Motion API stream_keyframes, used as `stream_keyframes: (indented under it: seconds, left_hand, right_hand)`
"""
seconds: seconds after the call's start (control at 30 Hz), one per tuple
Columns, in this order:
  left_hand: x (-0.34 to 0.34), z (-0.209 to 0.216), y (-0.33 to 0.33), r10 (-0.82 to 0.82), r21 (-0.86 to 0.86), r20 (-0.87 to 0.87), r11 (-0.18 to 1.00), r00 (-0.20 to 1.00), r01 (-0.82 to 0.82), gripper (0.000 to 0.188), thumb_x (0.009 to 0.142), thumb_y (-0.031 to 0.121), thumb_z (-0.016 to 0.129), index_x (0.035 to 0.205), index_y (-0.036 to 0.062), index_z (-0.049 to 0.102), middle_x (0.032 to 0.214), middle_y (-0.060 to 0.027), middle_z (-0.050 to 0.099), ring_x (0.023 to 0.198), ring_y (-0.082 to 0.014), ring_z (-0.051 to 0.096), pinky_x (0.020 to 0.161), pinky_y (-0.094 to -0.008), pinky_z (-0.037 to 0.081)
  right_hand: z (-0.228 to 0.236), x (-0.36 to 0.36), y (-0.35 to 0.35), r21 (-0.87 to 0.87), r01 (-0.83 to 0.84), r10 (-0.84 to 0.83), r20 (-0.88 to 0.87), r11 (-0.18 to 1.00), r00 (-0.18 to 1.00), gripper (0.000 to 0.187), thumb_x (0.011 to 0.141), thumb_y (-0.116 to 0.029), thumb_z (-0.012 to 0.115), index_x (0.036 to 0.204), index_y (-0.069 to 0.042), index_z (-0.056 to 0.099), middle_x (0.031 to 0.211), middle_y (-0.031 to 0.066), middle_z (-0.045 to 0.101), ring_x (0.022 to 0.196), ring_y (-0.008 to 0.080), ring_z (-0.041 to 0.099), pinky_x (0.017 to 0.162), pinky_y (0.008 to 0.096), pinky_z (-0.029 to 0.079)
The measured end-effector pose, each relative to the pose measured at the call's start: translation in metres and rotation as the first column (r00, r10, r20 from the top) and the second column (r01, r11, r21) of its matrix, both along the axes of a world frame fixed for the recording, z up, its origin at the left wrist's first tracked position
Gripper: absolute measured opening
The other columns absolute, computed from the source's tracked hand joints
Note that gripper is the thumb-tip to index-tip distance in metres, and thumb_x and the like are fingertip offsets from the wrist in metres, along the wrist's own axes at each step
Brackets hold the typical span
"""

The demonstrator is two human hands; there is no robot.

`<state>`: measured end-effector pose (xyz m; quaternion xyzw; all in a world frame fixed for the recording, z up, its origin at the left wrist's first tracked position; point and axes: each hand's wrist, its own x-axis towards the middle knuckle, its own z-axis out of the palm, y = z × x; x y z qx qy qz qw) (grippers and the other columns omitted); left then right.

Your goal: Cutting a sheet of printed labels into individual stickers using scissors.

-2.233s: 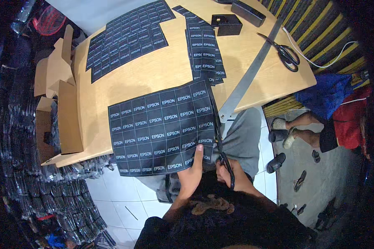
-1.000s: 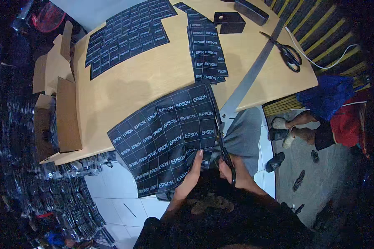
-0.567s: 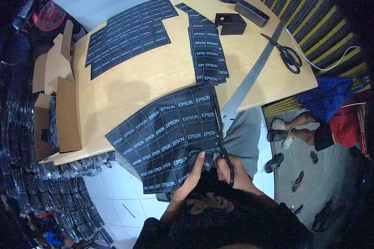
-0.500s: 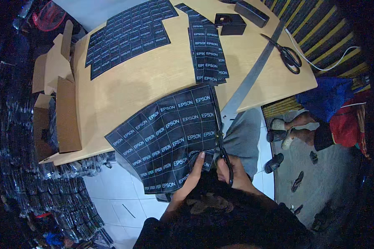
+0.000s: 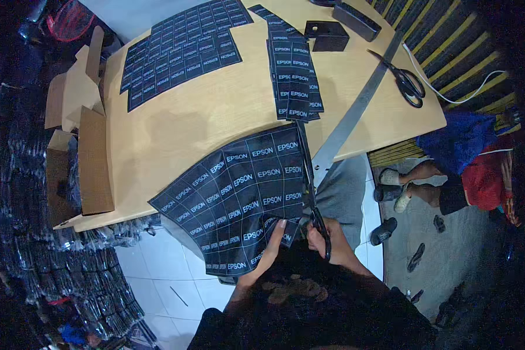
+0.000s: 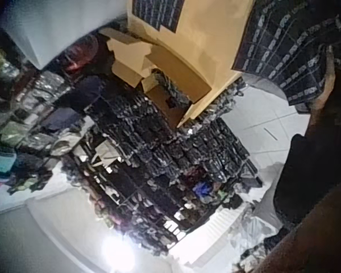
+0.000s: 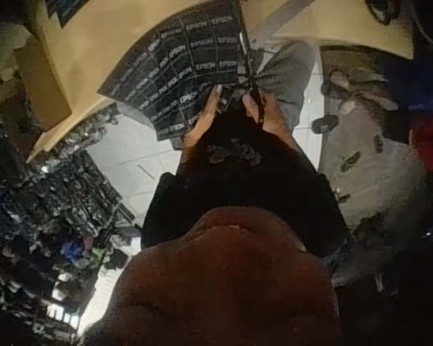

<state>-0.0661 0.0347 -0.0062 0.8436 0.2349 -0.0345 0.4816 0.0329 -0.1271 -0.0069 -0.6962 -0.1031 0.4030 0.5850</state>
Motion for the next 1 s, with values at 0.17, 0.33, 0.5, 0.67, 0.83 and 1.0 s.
stream_keyframes:
  seconds: [0.17,0.33,0.5,0.67,0.83,1.0]
  left_hand:
    - [0.011,0.018,0.003,-0.065,-0.119,-0.206,0.992,0.976,0.041,0.043,0.093,0.02,0.038,0.133,0.0064,0.036,0.135,0.0,0.038,0.119,-0.0092,0.041,0.092,-0.0246,0.039]
    - [0.016,0.037,0.004,-0.118,0.054,-0.231,0.99,0.966,0.133,0.042,0.093,0.018,0.039,0.132,0.0027,0.037,0.134,-0.0005,0.039,0.12,-0.01,0.041,0.093,-0.0238,0.039]
    - [0.022,0.042,-0.003,0.208,-0.014,0.252,0.977,0.945,-0.211,0.023,0.084,0.012,0.059,0.106,0.0039,0.062,0.1,-0.0032,0.063,0.087,-0.0115,0.061,0.072,-0.0241,0.047]
    - [0.022,0.026,-0.004,0.378,-0.142,0.272,0.925,0.885,-0.352,0.017,0.078,0.012,0.068,0.092,0.002,0.064,0.085,-0.0045,0.065,0.073,-0.0133,0.062,0.064,-0.026,0.048]
    - [0.018,0.014,-0.005,0.461,-0.273,0.24,0.876,0.854,-0.396,0.016,0.078,0.013,0.069,0.087,0.0004,0.062,0.081,-0.0044,0.064,0.07,-0.0135,0.06,0.064,-0.0261,0.047]
    - [0.022,0.024,-0.009,0.564,-0.416,0.218,0.792,0.796,-0.447,0.02,0.079,0.01,0.067,0.094,-0.0014,0.06,0.089,-0.0044,0.061,0.079,-0.0125,0.055,0.073,-0.027,0.044]
  right_hand:
    - [0.005,0.0,0.004,0.034,0.036,-0.034,-0.046,0.999,0.998,0.023,0.087,-0.02,0.056,0.071,-0.005,0.049,0.06,-0.0052,0.043,0.056,0.005,0.038,0.05,0.0235,0.032]
    - [0.009,0.0,0.01,0.032,0.101,-0.098,-0.083,0.994,0.992,0.026,0.089,-0.021,0.053,0.069,-0.005,0.049,0.056,-0.0059,0.042,0.052,0.0043,0.038,0.047,0.0234,0.031]
    - [0.01,0.003,0.014,-0.032,0.101,-0.103,-0.057,0.994,0.993,0.037,0.091,-0.029,0.05,0.062,-0.005,0.046,0.051,-0.0044,0.044,0.047,0.0039,0.04,0.043,0.0245,0.032]
    - [0.013,0.007,0.015,0.071,0.112,-0.102,-0.131,0.991,0.986,0.038,0.091,-0.03,0.05,0.062,-0.007,0.046,0.048,-0.0026,0.044,0.041,0.0052,0.041,0.038,0.0231,0.03]
    - [0.014,0.009,0.016,0.074,0.109,-0.101,-0.115,0.991,0.988,0.039,0.091,-0.03,0.049,0.061,-0.007,0.046,0.045,-0.0022,0.044,0.038,0.0057,0.041,0.037,0.0232,0.03]
    - [0.019,0.01,0.016,0.149,0.11,-0.11,-0.012,0.983,0.994,0.04,0.091,-0.029,0.049,0.058,-0.007,0.044,0.046,-0.0012,0.044,0.039,0.0071,0.044,0.037,0.0229,0.033]
